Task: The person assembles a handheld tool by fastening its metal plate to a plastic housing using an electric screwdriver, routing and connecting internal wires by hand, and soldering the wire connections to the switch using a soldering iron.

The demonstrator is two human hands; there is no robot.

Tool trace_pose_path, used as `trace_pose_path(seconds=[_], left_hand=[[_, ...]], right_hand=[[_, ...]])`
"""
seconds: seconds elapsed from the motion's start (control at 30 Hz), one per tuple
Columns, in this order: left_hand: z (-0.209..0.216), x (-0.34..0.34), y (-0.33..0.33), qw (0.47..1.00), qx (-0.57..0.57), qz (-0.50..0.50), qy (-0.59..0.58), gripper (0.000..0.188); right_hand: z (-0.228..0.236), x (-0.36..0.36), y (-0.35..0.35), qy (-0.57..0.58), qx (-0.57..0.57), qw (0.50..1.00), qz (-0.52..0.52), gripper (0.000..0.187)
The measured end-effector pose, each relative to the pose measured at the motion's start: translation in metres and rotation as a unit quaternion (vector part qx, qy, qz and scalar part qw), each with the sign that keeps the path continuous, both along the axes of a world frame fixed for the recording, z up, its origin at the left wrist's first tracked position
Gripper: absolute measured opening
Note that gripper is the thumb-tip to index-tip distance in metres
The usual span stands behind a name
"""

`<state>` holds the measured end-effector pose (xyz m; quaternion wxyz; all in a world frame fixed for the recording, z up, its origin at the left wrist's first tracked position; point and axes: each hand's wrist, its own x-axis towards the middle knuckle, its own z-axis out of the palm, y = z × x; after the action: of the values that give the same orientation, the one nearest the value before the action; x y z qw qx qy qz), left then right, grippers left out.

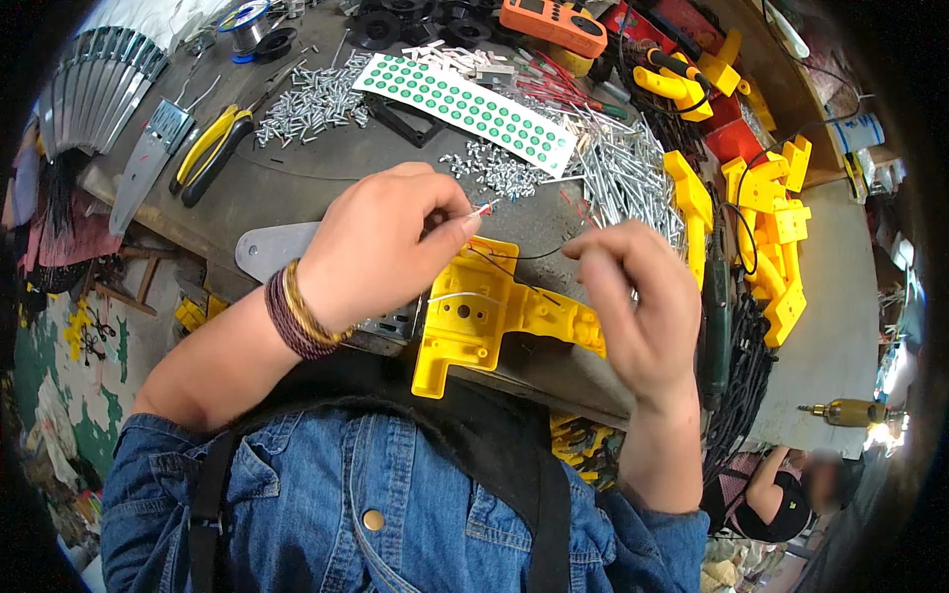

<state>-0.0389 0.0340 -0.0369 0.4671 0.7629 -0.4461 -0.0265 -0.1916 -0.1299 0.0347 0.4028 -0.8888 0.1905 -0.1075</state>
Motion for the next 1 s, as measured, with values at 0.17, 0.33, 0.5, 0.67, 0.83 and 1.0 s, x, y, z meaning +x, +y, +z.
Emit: trace_pose_path(seconds=[0.17,0.33,0.5,0.67,0.83,1.0], left_hand=[[0.013,-0.006,0.014,0.987,-0.142,-0.025,-0.078,0.029],[0.005,-0.055,0.013,0.951,0.016,-0.036,-0.306,0.011],[0.005,-0.046,0.021,0.963,-0.001,-0.073,-0.261,0.008],[0.012,-0.032,0.019,0.973,-0.059,-0.138,-0.178,0.013],[0.014,-0.017,0.018,0.961,0.032,-0.21,-0.177,0.01],[0.014,-0.013,0.018,0.966,0.03,-0.22,-0.135,0.009]], right_hand=[[-0.012,-0.001,0.018,-0.153,-0.28,0.936,0.149,0.03],[-0.014,-0.015,0.017,-0.117,-0.35,0.926,0.08,0.03],[-0.024,-0.03,0.017,-0.068,-0.387,0.915,0.088,0.018],[-0.032,-0.03,0.036,-0.147,-0.372,0.896,0.194,0.022],[-0.047,-0.018,0.031,-0.289,-0.363,0.875,0.14,0.026],[-0.047,-0.013,0.027,-0.269,-0.388,0.869,0.146,0.03]])
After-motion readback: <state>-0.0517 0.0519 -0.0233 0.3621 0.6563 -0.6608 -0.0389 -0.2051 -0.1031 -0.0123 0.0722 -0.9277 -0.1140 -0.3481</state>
